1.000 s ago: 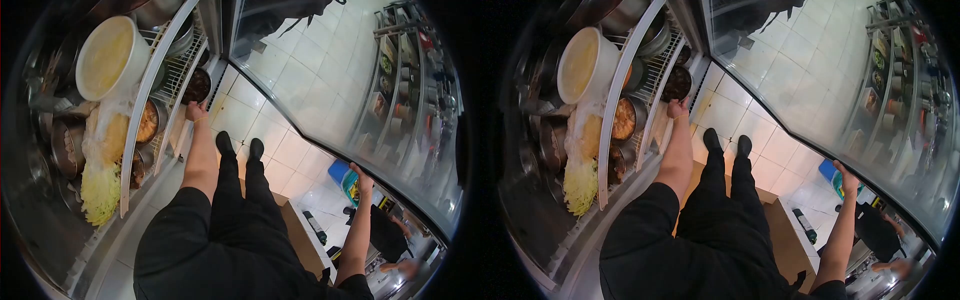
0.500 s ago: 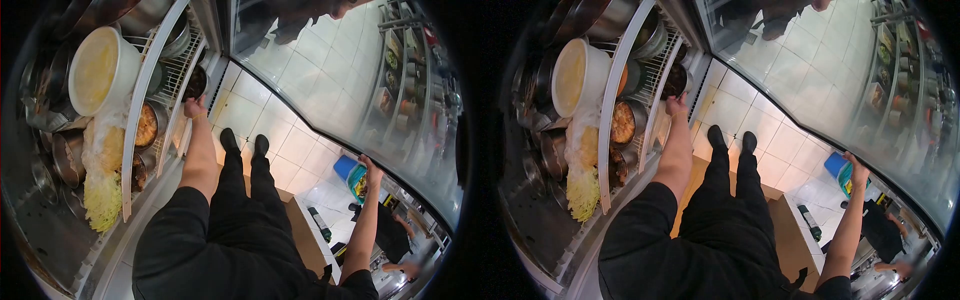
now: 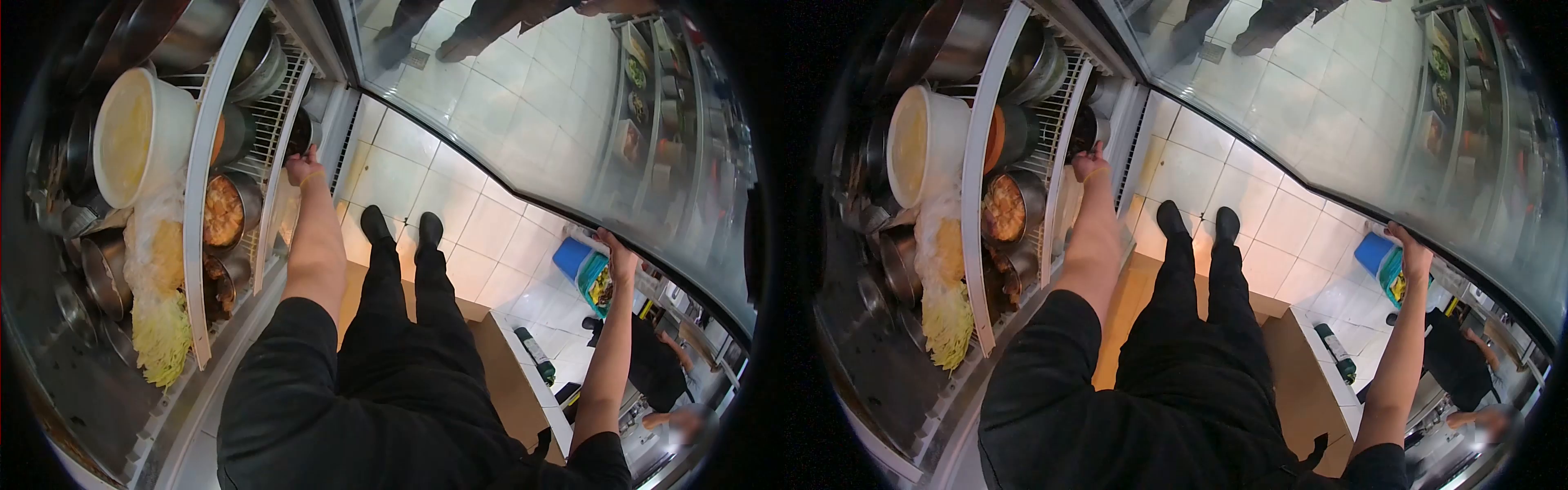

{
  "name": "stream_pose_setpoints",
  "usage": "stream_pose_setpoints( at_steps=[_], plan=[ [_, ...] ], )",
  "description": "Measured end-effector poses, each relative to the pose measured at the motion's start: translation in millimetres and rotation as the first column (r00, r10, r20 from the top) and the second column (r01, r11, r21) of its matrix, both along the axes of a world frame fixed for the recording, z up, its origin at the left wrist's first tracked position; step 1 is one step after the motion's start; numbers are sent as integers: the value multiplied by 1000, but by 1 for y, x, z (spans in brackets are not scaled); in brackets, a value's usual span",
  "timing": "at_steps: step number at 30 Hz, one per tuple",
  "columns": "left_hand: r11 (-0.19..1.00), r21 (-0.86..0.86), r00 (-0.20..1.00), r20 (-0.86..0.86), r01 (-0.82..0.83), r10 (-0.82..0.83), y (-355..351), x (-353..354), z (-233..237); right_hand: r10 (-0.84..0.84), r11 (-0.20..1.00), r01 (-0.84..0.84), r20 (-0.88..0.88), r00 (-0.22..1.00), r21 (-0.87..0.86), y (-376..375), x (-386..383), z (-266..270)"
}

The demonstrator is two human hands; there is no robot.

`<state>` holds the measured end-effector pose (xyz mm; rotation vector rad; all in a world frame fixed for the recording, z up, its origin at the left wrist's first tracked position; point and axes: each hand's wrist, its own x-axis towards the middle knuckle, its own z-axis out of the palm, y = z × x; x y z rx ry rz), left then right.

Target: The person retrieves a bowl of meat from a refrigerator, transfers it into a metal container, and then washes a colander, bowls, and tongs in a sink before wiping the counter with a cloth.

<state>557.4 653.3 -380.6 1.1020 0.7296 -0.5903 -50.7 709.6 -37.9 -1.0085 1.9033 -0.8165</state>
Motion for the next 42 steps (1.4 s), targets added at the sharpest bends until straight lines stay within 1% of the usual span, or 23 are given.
stream_pose_setpoints(
  at_steps=[2,6,8,9,11,12,14,18,20,21,23,25,27,28,29,30,31,33,35,37,39,41,42],
  plan=[
    [997,-80,999,36,1,2,-2,3,-10,-16,1000,16,-14,1000,5,0,1,1],
    [998,-61,1000,-2,-2,2,-10,4,-10,17,1000,-17,13,1000,4,3,-5,-2],
    [996,57,977,198,71,-81,-10,1,-14,20,1000,-20,16,1000,-7,5,-6,-4],
    [995,59,977,196,77,-87,-11,0,-9,31,999,-30,21,999,-17,6,-6,-4],
    [995,-8,995,-21,-95,95,-19,-2,10,31,999,-31,21,999,-17,6,-4,-3],
    [996,-5,996,-24,-90,90,-18,3,-9,38,999,-38,23,999,-14,7,-4,-3],
    [986,19,970,177,168,-169,-9,20,-64,26,999,-26,22,999,-23,9,-6,-6],
    [975,-190,992,-26,118,-125,0,7,-33,-22,999,24,44,999,-29,8,3,-2],
    [950,-176,964,-19,258,-265,4,0,-27,-41,998,44,58,997,-38,5,-1,-2],
    [948,-180,963,-10,262,-268,10,-12,-8,35,999,-35,-7,999,14,2,-8,-3],
    [875,-159,884,-23,457,-466,30,-39,47,102,993,-98,-57,993,65,4,-15,-8],
    [762,-124,769,4,635,-640,58,-35,6,61,998,-61,51,997,-7,1,-16,-14],
    [274,239,282,1,931,-959,91,-44,18,24,998,-19,85,996,-52,1,-9,-12],
    [39,507,-12,96,861,-995,119,-48,15,61,995,-55,73,995,-86,0,-7,-11],
    [-136,749,-312,98,649,-945,146,-55,17,99,988,-91,59,993,-126,-3,-9,-11],
    [-254,796,-393,-21,550,-919,169,-78,78,117,986,-107,68,991,-127,-4,-15,-17],
    [-258,886,-585,18,385,-811,202,-81,79,125,981,-111,85,988,-160,-3,-18,-20],
    [-294,901,-628,-32,319,-778,258,-93,93,179,978,-165,115,977,-124,-5,-16,-19],
    [-239,938,-443,-108,250,-890,315,-114,104,227,964,-210,90,970,-161,-1,-16,-18],
    [-393,807,-305,-277,442,-911,350,-150,148,296,933,-279,42,954,-225,1,-23,-40],
    [-255,794,-61,-266,552,-962,414,-149,76,352,849,-383,-152,924,-364,15,-20,-59],
    [-150,761,52,-234,632,-971,428,-219,143,400,880,-403,-65,914,-251,52,1,-39],
    [-211,805,-79,-202,554,-976,430,-238,151,531,783,-578,-237,813,-230,47,8,-106]
  ],
)
